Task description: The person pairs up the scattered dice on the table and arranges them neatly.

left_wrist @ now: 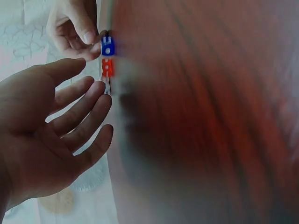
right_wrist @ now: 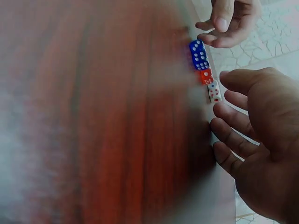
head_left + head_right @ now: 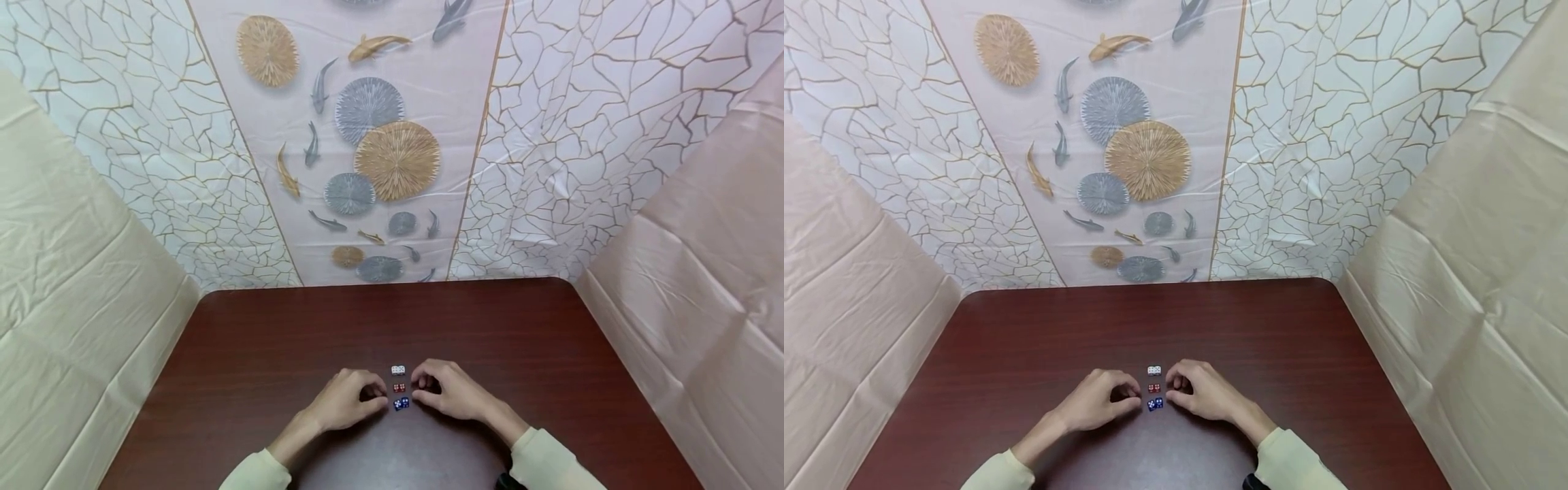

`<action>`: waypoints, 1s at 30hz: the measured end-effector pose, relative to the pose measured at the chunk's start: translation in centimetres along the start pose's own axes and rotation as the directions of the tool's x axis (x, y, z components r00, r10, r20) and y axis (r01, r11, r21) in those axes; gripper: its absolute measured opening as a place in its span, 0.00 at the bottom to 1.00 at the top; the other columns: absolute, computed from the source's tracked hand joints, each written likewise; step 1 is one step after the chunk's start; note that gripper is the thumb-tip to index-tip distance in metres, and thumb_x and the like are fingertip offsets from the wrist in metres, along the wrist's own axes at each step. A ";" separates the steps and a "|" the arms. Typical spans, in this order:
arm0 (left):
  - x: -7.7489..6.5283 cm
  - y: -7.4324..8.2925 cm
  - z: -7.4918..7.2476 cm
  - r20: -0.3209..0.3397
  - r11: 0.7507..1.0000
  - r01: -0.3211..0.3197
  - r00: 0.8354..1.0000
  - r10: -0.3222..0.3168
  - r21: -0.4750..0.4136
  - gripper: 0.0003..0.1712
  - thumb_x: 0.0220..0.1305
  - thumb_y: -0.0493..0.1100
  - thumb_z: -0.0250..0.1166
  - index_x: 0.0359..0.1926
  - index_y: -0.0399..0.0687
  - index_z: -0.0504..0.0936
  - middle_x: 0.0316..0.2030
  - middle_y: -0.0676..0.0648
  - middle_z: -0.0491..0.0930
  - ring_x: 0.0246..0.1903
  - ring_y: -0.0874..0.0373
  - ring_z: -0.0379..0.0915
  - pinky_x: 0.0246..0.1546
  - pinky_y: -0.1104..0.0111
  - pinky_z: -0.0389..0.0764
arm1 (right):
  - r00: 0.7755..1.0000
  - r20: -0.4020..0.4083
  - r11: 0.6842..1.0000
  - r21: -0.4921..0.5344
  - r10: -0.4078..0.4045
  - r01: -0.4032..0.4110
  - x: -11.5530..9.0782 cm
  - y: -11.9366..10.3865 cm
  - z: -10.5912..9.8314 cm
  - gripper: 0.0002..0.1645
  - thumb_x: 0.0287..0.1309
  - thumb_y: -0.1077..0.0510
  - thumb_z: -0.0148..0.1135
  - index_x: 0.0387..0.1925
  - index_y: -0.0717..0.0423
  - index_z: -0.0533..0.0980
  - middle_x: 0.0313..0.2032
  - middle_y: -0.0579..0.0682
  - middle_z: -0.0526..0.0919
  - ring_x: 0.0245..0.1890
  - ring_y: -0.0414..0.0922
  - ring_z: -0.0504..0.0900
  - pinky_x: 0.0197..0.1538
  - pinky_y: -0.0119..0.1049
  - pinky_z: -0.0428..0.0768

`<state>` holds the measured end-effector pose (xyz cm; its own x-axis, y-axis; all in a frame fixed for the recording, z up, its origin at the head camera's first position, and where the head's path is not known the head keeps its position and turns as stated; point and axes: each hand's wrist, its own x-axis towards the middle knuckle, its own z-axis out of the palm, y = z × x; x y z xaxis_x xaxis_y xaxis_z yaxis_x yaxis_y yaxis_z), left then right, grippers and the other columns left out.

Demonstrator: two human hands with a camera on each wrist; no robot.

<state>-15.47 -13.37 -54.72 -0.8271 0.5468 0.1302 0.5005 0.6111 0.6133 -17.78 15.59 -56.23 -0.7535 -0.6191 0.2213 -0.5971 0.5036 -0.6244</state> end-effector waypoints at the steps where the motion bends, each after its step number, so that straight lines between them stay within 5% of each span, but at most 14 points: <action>1: 0.0 0.2 0.1 0.008 1.000 -0.004 1.000 0.004 -0.001 0.06 0.72 0.44 0.79 0.46 0.48 0.94 0.37 0.56 0.93 0.37 0.72 0.86 0.43 0.73 0.87 | 1.000 0.004 1.000 -0.003 -0.011 0.011 -0.1 -0.1 0.1 0.11 0.70 0.58 0.79 0.50 0.54 0.87 0.40 0.46 0.89 0.41 0.41 0.87 0.47 0.37 0.87; 14: 0.4 1.2 1.9 -0.016 0.987 0.027 1.000 -0.025 0.156 0.12 0.63 0.52 0.85 0.39 0.54 0.92 0.32 0.58 0.90 0.31 0.72 0.80 0.33 0.74 0.79 | 0.997 0.064 0.999 -0.005 -0.043 0.043 0.0 -0.8 1.0 0.10 0.68 0.59 0.80 0.48 0.52 0.88 0.39 0.46 0.89 0.42 0.40 0.86 0.49 0.31 0.84; 30: 0.7 1.3 2.1 -0.028 0.983 0.021 0.999 -0.016 0.184 0.08 0.62 0.45 0.85 0.35 0.56 0.91 0.30 0.59 0.87 0.29 0.73 0.77 0.31 0.74 0.77 | 0.998 0.059 0.999 -0.034 -0.037 0.039 0.1 -1.3 1.4 0.07 0.68 0.58 0.80 0.45 0.50 0.90 0.37 0.43 0.87 0.41 0.36 0.81 0.46 0.27 0.78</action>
<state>-14.87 -11.01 -55.47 -0.8418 0.5207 0.1421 0.5216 0.7172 0.4622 -16.65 14.01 -56.46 -0.7135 -0.6717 0.1992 -0.6347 0.4994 -0.5897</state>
